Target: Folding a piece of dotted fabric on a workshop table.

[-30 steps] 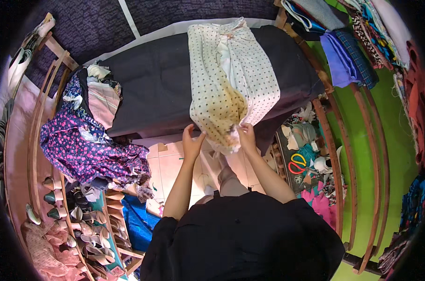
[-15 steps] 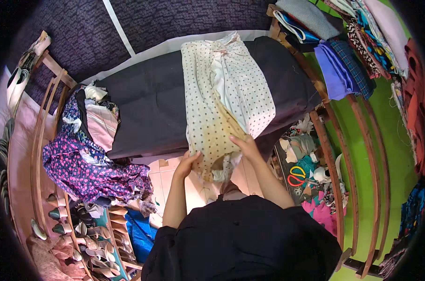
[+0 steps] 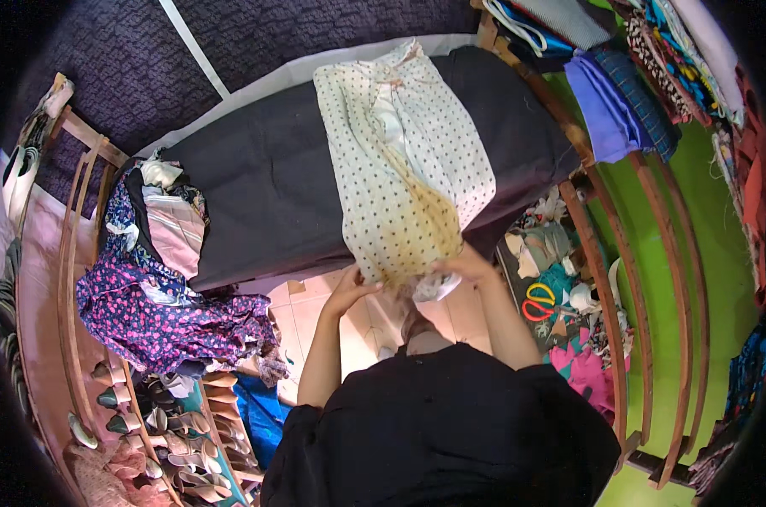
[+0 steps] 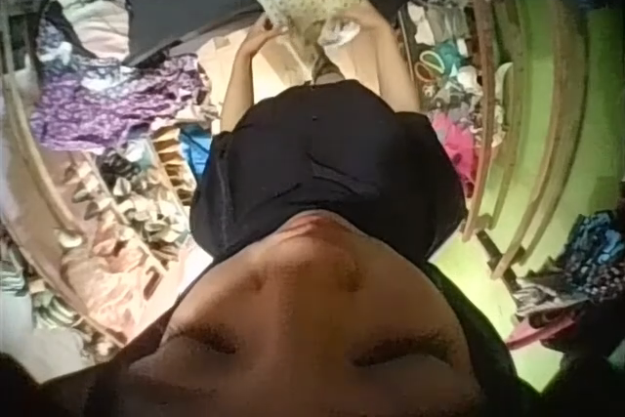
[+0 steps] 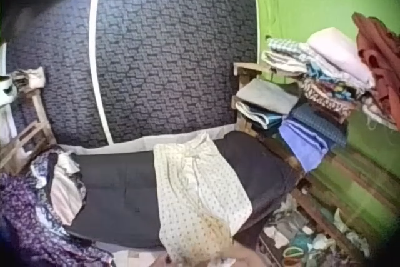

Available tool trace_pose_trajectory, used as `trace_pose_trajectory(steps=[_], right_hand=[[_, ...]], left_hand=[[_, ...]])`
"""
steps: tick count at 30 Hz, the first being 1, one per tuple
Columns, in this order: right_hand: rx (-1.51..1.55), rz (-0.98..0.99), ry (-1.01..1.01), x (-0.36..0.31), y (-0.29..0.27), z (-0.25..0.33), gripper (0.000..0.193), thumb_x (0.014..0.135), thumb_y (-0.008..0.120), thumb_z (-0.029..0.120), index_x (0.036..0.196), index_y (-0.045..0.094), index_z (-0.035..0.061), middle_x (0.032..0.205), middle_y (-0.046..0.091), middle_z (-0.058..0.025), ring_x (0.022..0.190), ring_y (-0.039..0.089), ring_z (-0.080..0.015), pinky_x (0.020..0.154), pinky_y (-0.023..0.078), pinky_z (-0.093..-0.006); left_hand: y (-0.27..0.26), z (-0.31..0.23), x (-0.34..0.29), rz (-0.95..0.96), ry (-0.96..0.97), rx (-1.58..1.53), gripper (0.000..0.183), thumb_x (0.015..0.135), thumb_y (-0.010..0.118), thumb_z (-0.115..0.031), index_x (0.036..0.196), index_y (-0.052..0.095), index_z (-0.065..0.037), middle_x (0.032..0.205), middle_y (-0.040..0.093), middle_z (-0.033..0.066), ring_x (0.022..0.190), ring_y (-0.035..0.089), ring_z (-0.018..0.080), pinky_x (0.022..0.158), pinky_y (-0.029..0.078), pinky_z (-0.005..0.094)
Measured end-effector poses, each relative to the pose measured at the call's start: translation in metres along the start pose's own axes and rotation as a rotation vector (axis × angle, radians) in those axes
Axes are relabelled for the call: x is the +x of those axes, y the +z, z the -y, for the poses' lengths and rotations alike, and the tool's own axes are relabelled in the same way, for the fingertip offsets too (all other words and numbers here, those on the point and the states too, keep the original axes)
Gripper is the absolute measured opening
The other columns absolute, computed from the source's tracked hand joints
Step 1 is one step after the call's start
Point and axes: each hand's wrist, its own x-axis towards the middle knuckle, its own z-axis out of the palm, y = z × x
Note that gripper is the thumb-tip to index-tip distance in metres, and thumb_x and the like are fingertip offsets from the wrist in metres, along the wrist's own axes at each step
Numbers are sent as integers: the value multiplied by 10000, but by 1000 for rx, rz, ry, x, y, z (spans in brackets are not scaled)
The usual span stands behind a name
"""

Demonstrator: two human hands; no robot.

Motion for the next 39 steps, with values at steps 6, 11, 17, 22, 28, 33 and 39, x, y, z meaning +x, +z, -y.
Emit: trace_pose_trajectory(steps=[6,11,17,22,28,33,39], right_hand=[[-25,-93,-3,14,-42,0,641,628,711,60,1193,413,8,1083,551,-88,912,560,-187,771,454,-296],[-639,-780,66,29,-72,-75,893,464,792,197,1213,349,-3,1191,384,-202,1149,346,-308,952,316,-363],[-535,-694,86,47,-71,-52,1082,449,826,234,1294,195,-8,1304,233,-198,1209,272,-296,971,289,-349],[-359,-419,285,66,-92,-108,468,567,771,132,958,578,-37,931,607,-117,810,585,-181,722,460,-289],[-102,-164,434,25,-53,-94,263,634,729,147,826,636,-6,723,634,-92,592,589,-147,511,457,-259],[-260,-140,395,-34,-61,-135,333,597,747,199,847,648,2,798,634,-98,730,579,-173,673,440,-296],[-311,-55,384,-82,-50,-139,384,687,675,249,965,628,-11,972,616,-114,933,535,-189,819,390,-321]], left_hand=[[-6,25,23,12,-15,90,334,688,613,-101,1000,562,4,1123,504,93,984,501,177,835,398,294],[-1,56,26,-184,56,-75,347,670,564,-56,1010,540,6,922,585,76,881,546,175,778,433,292],[-9,65,21,-20,-116,105,438,663,569,-72,1078,478,36,933,580,97,893,542,200,793,426,302],[-18,105,10,-120,-202,146,435,702,513,-103,1107,448,41,935,565,98,885,527,192,781,414,293],[0,110,-18,-285,-178,12,298,681,469,-144,932,496,14,817,515,49,791,471,161,728,384,275],[18,99,-48,-190,-191,-82,367,666,545,-135,995,522,25,873,570,66,811,536,170,732,426,274],[16,84,-67,-80,-149,166,380,733,650,-240,985,549,27,813,609,66,762,574,164,717,457,287]])
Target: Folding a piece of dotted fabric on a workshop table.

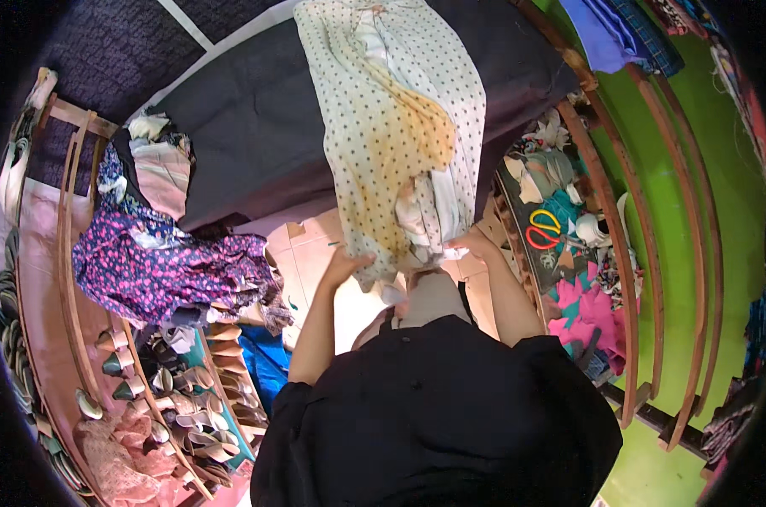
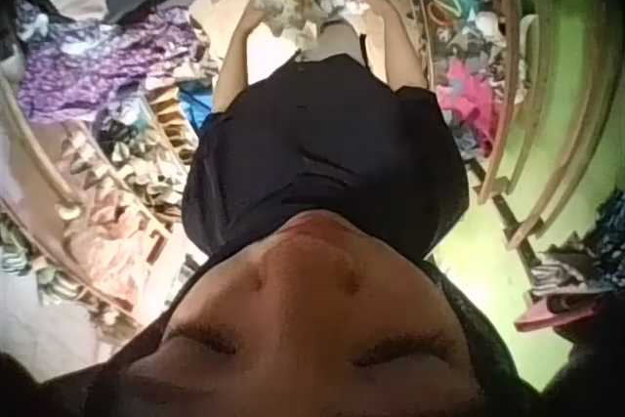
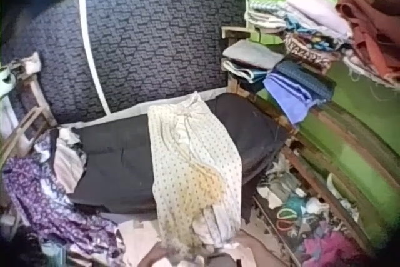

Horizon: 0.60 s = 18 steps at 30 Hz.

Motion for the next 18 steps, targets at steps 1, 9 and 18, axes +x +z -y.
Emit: trace_pose_trajectory(steps=[1,9,18], right_hand=[[-7,-1,6,-3,-3,-4,384,687,675,249,965,628,-11,972,616,-114,933,535,-189,819,390,-321],[85,4,-34,-43,-5,-61,311,668,647,248,886,652,26,931,624,-71,886,552,-144,798,404,-282],[253,-55,2,-123,13,-85,429,678,685,153,1044,538,-16,912,606,-91,804,579,-176,714,463,-298]], left_hand=[[-5,11,0,5,47,27,376,772,629,-277,978,553,28,806,609,62,758,568,157,716,453,286],[22,45,-11,-288,62,87,401,892,447,-333,1019,530,38,859,576,54,781,508,132,730,413,270],[68,60,-68,-31,20,-317,526,795,609,-278,1179,405,19,1062,530,83,957,507,181,819,411,298]])
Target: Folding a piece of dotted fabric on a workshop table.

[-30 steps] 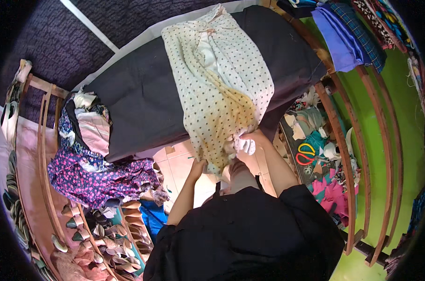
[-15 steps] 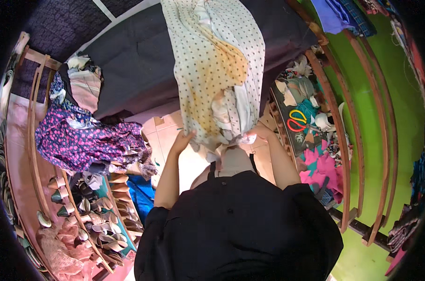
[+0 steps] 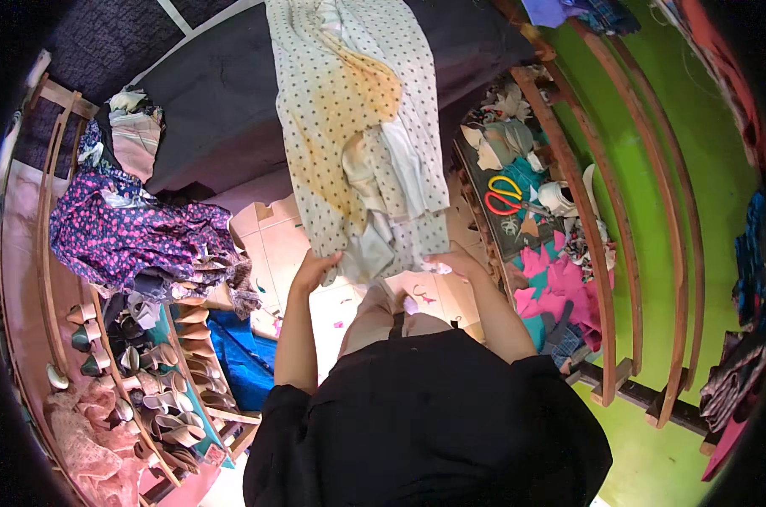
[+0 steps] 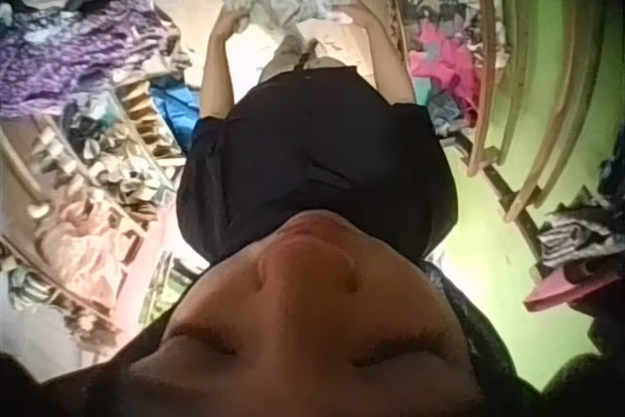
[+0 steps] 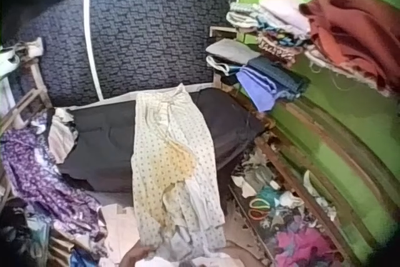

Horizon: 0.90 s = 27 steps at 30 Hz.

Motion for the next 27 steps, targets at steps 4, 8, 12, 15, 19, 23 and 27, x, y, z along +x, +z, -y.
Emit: trace_pose_trajectory(steps=[4,8,12,15,19,23,27], right_hand=[[-49,-36,-121,-45,12,9,485,675,703,183,1075,517,-18,953,598,-80,861,561,-158,772,439,-274],[40,-190,-235,-91,13,42,463,692,686,161,1087,509,-5,975,589,-92,913,547,-164,825,416,-287],[-60,-472,-843,-124,19,68,383,746,636,145,1083,523,3,1041,569,-113,1015,498,-167,909,355,-309],[-286,-255,-646,-151,4,90,313,756,609,120,1043,562,2,1048,570,-86,1003,505,-166,888,372,-297],[-117,31,-518,-181,6,132,286,724,547,14,1007,579,-6,1011,585,-75,961,515,-136,851,388,-269],[-500,167,-677,-195,-6,186,499,560,407,-91,1027,566,-11,1018,596,-102,1037,517,-192,898,365,-285],[-746,193,-830,-189,-21,237,623,485,377,-88,1078,544,6,1062,579,-126,1095,488,-237,916,353,-289]], left_hand=[[-4,28,-19,-105,-69,144,475,800,598,-286,1142,455,10,1001,553,61,890,516,159,776,415,284],[19,19,-51,-295,103,114,454,875,467,-344,1145,450,21,971,556,85,855,529,161,719,437,281],[50,-18,-91,-405,282,104,415,898,441,-263,1222,352,-20,1052,508,108,862,523,157,696,463,282],[87,-59,-119,-510,495,73,478,892,453,-185,1295,230,-59,1142,441,115,873,521,164,713,469,278],[73,-90,-137,-441,506,68,391,838,474,-98,1216,393,-39,1106,500,109,970,502,162,756,442,261],[65,-142,-146,-30,591,366,460,580,401,73,1005,558,-8,1020,568,88,989,505,173,898,344,248],[65,-193,-147,-249,744,980,352,587,578,71,914,586,-59,915,598,114,866,557,219,751,431,312]])
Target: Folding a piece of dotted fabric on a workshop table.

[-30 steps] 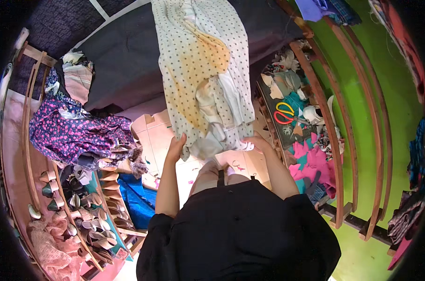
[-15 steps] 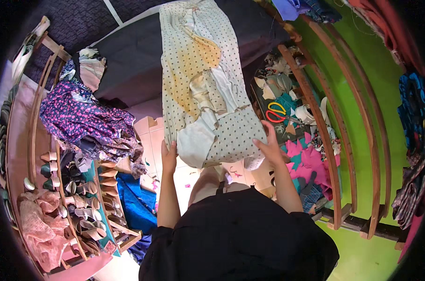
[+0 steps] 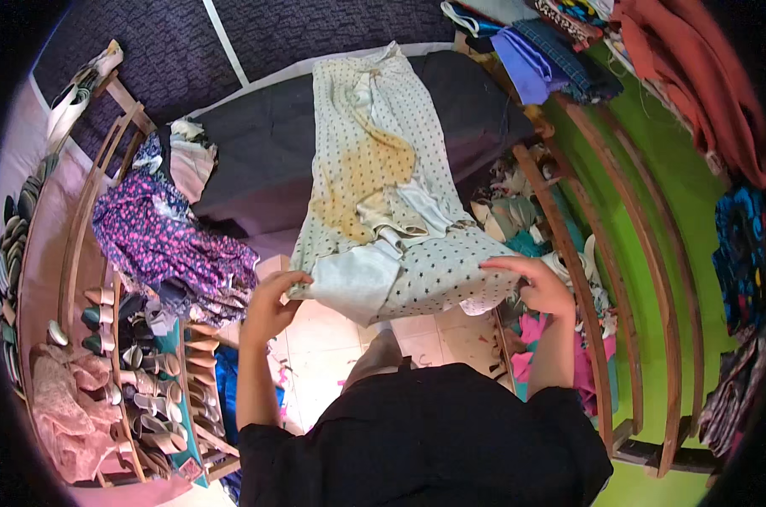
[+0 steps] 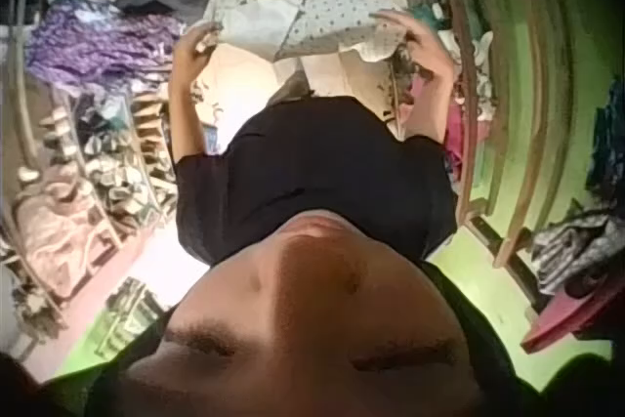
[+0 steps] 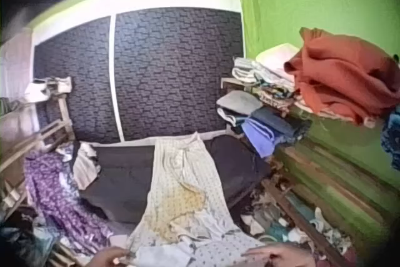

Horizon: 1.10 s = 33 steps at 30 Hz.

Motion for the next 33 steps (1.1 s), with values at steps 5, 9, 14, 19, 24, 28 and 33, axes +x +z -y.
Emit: trace_pose_trajectory(steps=[5,9,14,19,24,28,33], right_hand=[[42,-4,-157,78,-70,-5,281,569,652,43,846,654,-1,831,641,-116,784,601,-206,724,438,-283],[398,-332,-113,224,-100,-36,129,707,601,50,817,612,-17,752,607,-27,702,547,-94,645,450,-253],[469,-429,584,343,-76,-204,307,770,602,297,882,616,12,727,593,-49,522,506,-119,429,399,-271],[393,-551,744,329,-74,-212,264,774,598,286,852,618,34,645,549,-2,448,445,-62,345,332,-231],[229,-530,424,278,-64,-249,334,702,680,172,955,570,-17,754,581,-32,631,523,-101,563,428,-225],[457,-581,422,257,-17,-242,506,665,707,128,1091,474,-13,926,564,-67,806,527,-133,730,427,-242],[597,-623,529,242,38,-239,680,686,693,131,1244,324,13,1182,463,-128,1114,420,-221,948,317,-324]], left_hand=[[-49,-5,103,-74,272,345,232,546,652,-44,769,597,-69,706,524,98,684,520,236,687,410,324],[-44,74,225,-129,105,-420,137,688,598,-102,810,576,-42,694,513,52,637,498,182,655,414,286],[34,222,316,-26,-812,-705,362,812,572,-248,997,549,61,918,596,138,820,584,208,691,475,329],[29,195,308,57,-731,-936,438,803,597,-281,1072,501,51,973,579,121,850,578,188,705,476,304],[25,173,277,70,-653,-802,554,704,702,-249,1097,451,50,935,576,110,841,571,165,721,473,291],[42,176,247,-95,-514,-594,667,668,723,-198,1171,365,55,972,551,137,864,556,205,745,466,303],[77,170,204,-376,-230,-145,759,630,733,-185,1231,311,6,1233,313,229,1104,386,303,886,370,358]])
